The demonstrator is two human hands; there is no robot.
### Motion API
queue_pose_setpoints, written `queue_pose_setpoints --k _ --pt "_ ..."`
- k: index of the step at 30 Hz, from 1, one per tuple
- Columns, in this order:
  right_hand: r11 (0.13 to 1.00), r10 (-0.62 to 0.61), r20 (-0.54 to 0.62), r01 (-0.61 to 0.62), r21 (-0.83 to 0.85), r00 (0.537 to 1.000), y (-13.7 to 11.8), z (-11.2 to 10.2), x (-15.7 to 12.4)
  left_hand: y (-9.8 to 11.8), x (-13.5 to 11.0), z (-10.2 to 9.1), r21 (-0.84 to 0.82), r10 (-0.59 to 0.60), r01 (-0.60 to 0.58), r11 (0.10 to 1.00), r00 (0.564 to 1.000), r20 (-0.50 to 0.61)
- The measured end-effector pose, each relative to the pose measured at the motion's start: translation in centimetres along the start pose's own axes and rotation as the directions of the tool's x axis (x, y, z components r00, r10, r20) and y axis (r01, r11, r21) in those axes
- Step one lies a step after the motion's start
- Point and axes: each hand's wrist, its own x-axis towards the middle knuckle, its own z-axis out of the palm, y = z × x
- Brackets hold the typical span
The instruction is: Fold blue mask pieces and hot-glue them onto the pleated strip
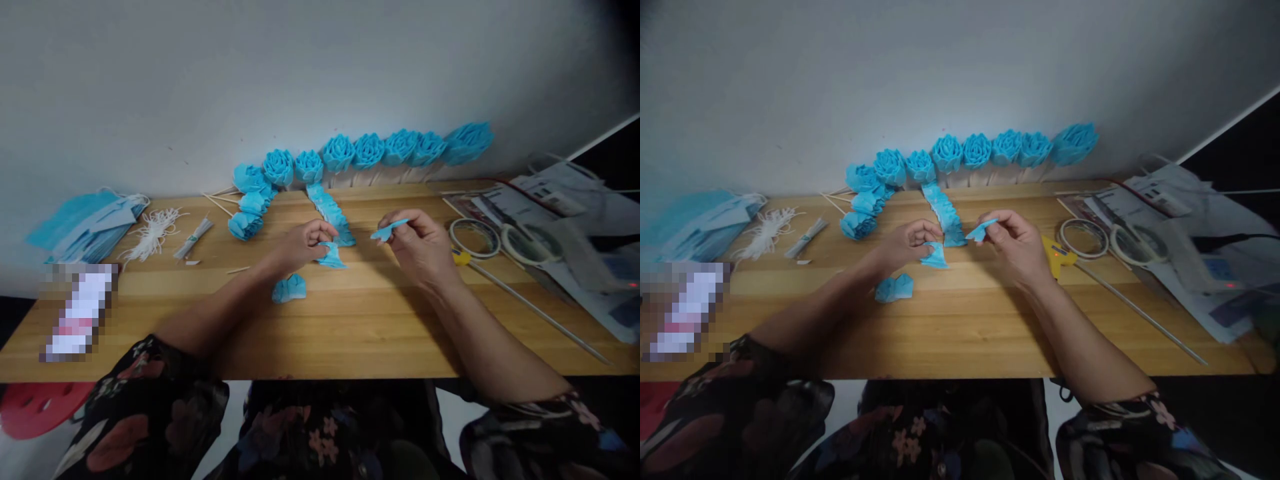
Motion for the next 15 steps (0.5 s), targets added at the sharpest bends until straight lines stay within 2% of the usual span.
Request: queue_pose_setpoints --k 3,6,8,11,13,15 --pt "0.991 0.121 -0.021 -0.12 0.054 0.992 0.2 -0.3 0.5 0.7 -0.6 0.3 0.15 -0.001 -0.027 0.988 0.983 0.182" --pt "0.97 0.24 0.016 -0.241 0.026 0.971 0.5 -0.3 0.6 1.6 -1.5 0.8 0.423 0.01 -0.157 0.893 0.944 0.33" --pt "0.961 0.276 0.039 -0.276 0.012 0.96 0.6 -0.2 0.6 1.9 -1.8 1.2 0.567 0.05 -0.252 0.784 0.937 0.347" --pt "0.949 0.309 0.071 -0.313 0.047 0.948 0.5 -0.1 0.5 2.1 -1.9 1.6 0.725 0.085 -0.278 0.63 0.953 0.291" --pt "0.934 0.333 0.115 -0.344 0.099 0.936 0.2 -0.1 0.4 2.0 -1.8 1.6 0.778 0.072 -0.265 0.57 0.959 0.274" --pt "0.916 0.348 0.186 -0.375 0.139 0.919 -0.1 -0.1 0.3 2.0 -1.7 1.5 0.782 0.051 -0.283 0.556 0.95 0.308"
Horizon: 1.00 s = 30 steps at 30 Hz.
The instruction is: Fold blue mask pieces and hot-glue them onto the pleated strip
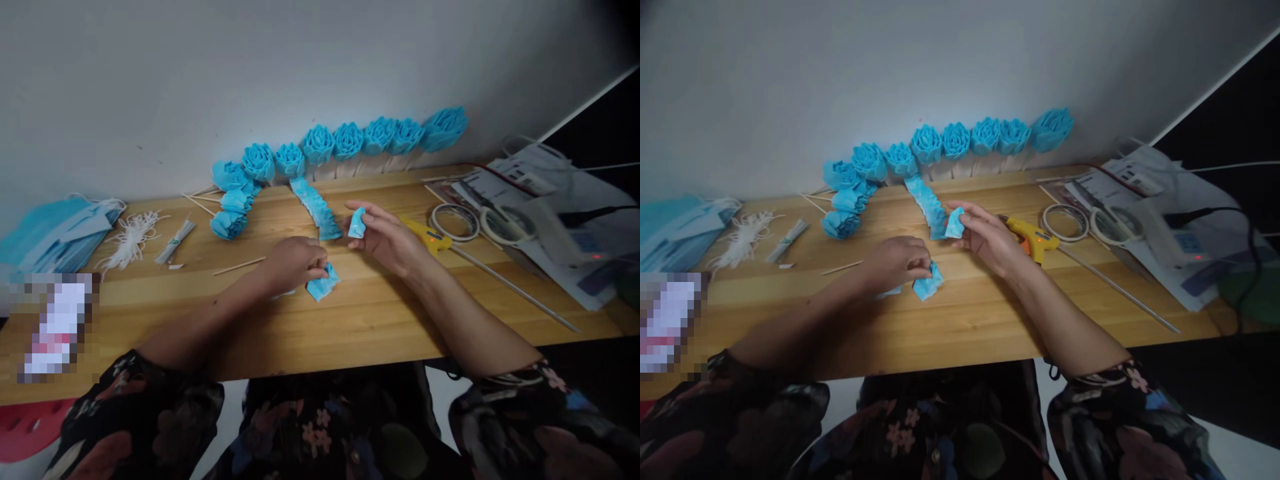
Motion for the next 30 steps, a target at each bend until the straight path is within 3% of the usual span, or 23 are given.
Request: queue_pose_setpoints --k 4,8,15,19,26,30 --pt "0.997 0.073 0.164 -0.065 -0.05 0.984 -0.1 0.3 -0.5 -0.4 0.0 0.2 -0.044 0.089 -0.087 0.995 0.995 0.052" --pt "0.98 0.157 0.228 -0.124 -0.155 0.961 0.1 0.6 -0.8 -0.6 -0.1 0.3 -0.156 0.121 -0.111 0.982 0.991 0.057" --pt "0.959 0.249 0.267 -0.198 -0.202 0.931 0.5 0.3 -0.9 0.4 -0.6 -1.0 -0.138 -0.046 0.065 0.988 0.99 0.136" --pt "0.946 0.278 0.312 -0.204 -0.25 0.908 0.6 0.2 -0.8 0.5 -0.8 -1.6 -0.189 -0.021 0.06 0.98 0.979 0.203" --pt "0.973 0.101 0.211 -0.053 -0.225 0.972 0.9 -0.1 -0.3 0.0 -0.6 -1.3 -0.295 -0.108 0.102 0.95 0.994 -0.005" --pt "0.975 0.123 0.193 -0.082 -0.205 0.974 1.0 -0.2 -0.1 0.1 -0.4 -1.1 -0.205 -0.106 0.094 0.974 0.993 -0.048"
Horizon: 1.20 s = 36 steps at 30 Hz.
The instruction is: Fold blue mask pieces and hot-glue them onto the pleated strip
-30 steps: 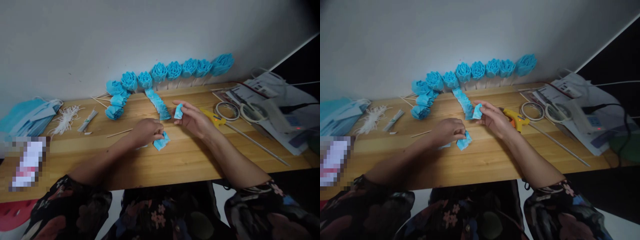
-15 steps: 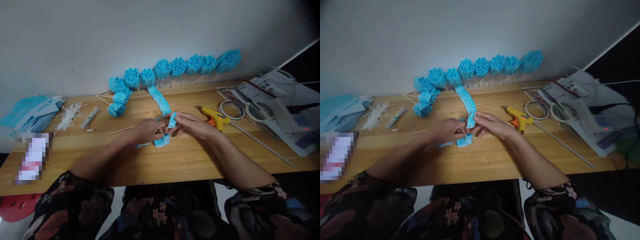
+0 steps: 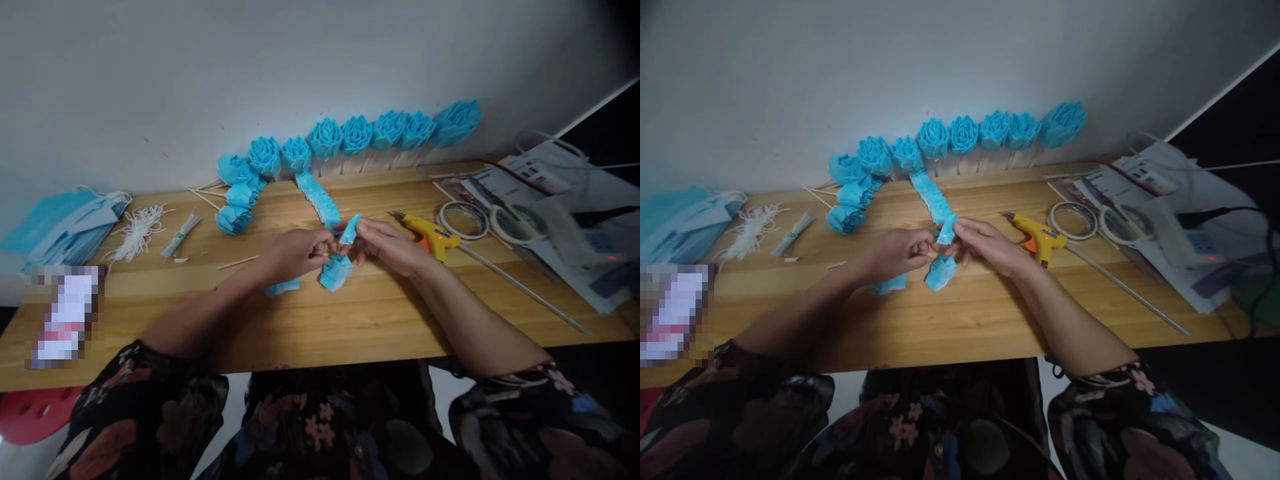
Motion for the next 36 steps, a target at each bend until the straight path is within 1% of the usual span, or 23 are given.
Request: queue_pose_setpoints --k 4,8,11,14,18,21,23,25,27,29,31,33,36 --pt "1.0 0.003 0.001 -0.003 0.018 1.0 -0.2 0.3 -0.1 0.1 0.0 0.0 0.058 -0.014 0.017 0.998 0.999 -0.04" --pt "1.0 -0.001 0.008 0.001 0.02 1.0 -0.3 0.4 -0.2 0.0 0.1 -0.1 0.086 0.008 -0.008 0.996 1.0 0.01" --pt "0.999 -0.045 -0.013 0.045 0.012 0.999 -0.2 0.3 -0.1 -0.1 0.2 0.1 0.13 0.052 -0.058 0.99 0.997 0.05" --pt "0.998 -0.068 -0.012 0.068 0.006 0.998 0.0 0.3 0.0 -0.3 0.3 0.2 0.165 0.07 -0.079 0.983 0.996 0.064" --pt "0.998 -0.055 0.011 0.055 -0.026 0.998 0.4 0.3 -0.1 -0.6 0.4 0.4 0.209 0.058 -0.073 0.975 0.995 0.08" --pt "0.999 -0.03 0.028 0.031 -0.041 0.999 0.5 0.2 -0.1 -0.7 0.4 0.6 0.199 0.048 -0.065 0.978 0.995 0.089" --pt "0.997 -0.049 0.012 0.05 -0.065 0.999 0.4 0.3 -0.1 -0.7 0.4 0.7 0.169 0.025 -0.032 0.985 0.999 0.046" --pt "0.989 -0.105 -0.035 0.1 -0.112 0.994 0.0 0.4 -0.1 -0.6 0.3 0.6 0.135 -0.009 0.013 0.991 1.0 -0.028" --pt "0.976 -0.162 -0.084 0.147 -0.159 0.983 -0.4 0.6 -0.2 -0.4 0.3 0.5 0.075 -0.026 0.034 0.997 0.993 -0.113" --pt "0.968 -0.193 -0.118 0.169 -0.185 0.974 -0.7 0.8 -0.3 -0.3 0.2 0.4 -0.05 -0.024 0.014 0.999 0.981 -0.195" --pt "0.965 -0.202 -0.132 0.174 -0.197 0.97 -0.9 1.0 -0.3 -0.2 0.2 0.3 -0.201 -0.026 -0.027 0.979 0.967 -0.254" --pt "0.963 -0.205 -0.139 0.174 -0.206 0.969 -0.9 1.2 -0.2 -0.1 0.2 0.4 -0.306 -0.036 -0.048 0.951 0.964 -0.264" --pt "0.961 -0.211 -0.154 0.175 -0.215 0.965 -0.8 1.5 -0.1 -0.1 0.4 0.9 -0.391 -0.082 -0.007 0.92 0.974 -0.21"
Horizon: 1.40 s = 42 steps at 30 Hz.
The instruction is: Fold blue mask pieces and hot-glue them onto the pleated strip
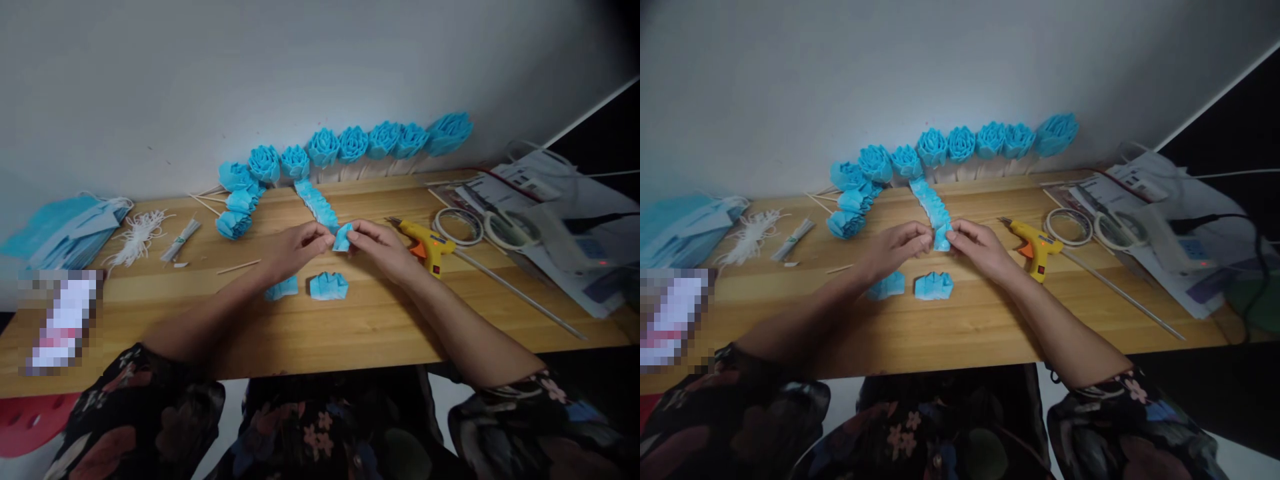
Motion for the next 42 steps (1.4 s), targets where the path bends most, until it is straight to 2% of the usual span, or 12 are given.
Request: queue_pose_setpoints --k 4,11,13,18,22,27,34,38,40,42 --pt "1.0 -0.012 -0.046 0.012 -0.021 0.999 -0.1 0.3 0.0 -0.3 0.2 0.9 -0.071 -0.085 0.087 0.994 0.996 0.027" --pt "0.998 -0.052 -0.063 0.05 -0.045 0.997 -0.5 1.0 -0.2 0.2 0.2 1.2 -0.195 -0.115 0.108 0.975 0.993 -0.023" --pt "0.999 -0.045 -0.031 0.045 -0.012 0.999 -0.7 0.7 -0.2 0.5 0.2 1.0 -0.256 -0.145 0.136 0.957 0.989 -0.015" --pt "0.998 -0.001 0.152 -0.008 0.059 0.988 -1.7 -1.6 0.0 0.7 0.3 0.5 -0.319 -0.192 0.178 0.931 0.981 -0.012" --pt "1.0 -0.013 0.082 0.014 -0.008 0.997 -2.9 -2.6 0.5 0.7 0.1 0.2 -0.333 -0.188 0.183 0.925 0.982 0.018" --pt "0.991 -0.062 0.129 0.076 -0.108 0.99 -3.6 -1.9 1.4 0.9 0.0 0.1 -0.327 -0.183 0.185 0.927 0.982 0.036" --pt "0.987 -0.09 0.06 0.097 -0.127 0.994 -2.2 -1.7 1.4 0.5 0.4 -0.2 -0.35 -0.19 0.171 0.921 0.981 -0.022" --pt "0.991 -0.105 0.019 0.106 -0.083 0.994 -1.3 -1.7 1.2 0.1 0.4 -0.2 -0.433 -0.18 0.141 0.89 0.982 -0.05" --pt "0.99 -0.124 -0.03 0.122 -0.069 0.992 -1.1 -1.6 1.1 0.0 0.2 0.1 -0.504 -0.184 0.157 0.85 0.983 -0.005" --pt "0.99 -0.137 -0.058 0.134 -0.053 0.989 -1.0 -1.4 1.0 0.1 0.0 0.5 -0.57 -0.187 0.208 0.795 0.978 0.096"
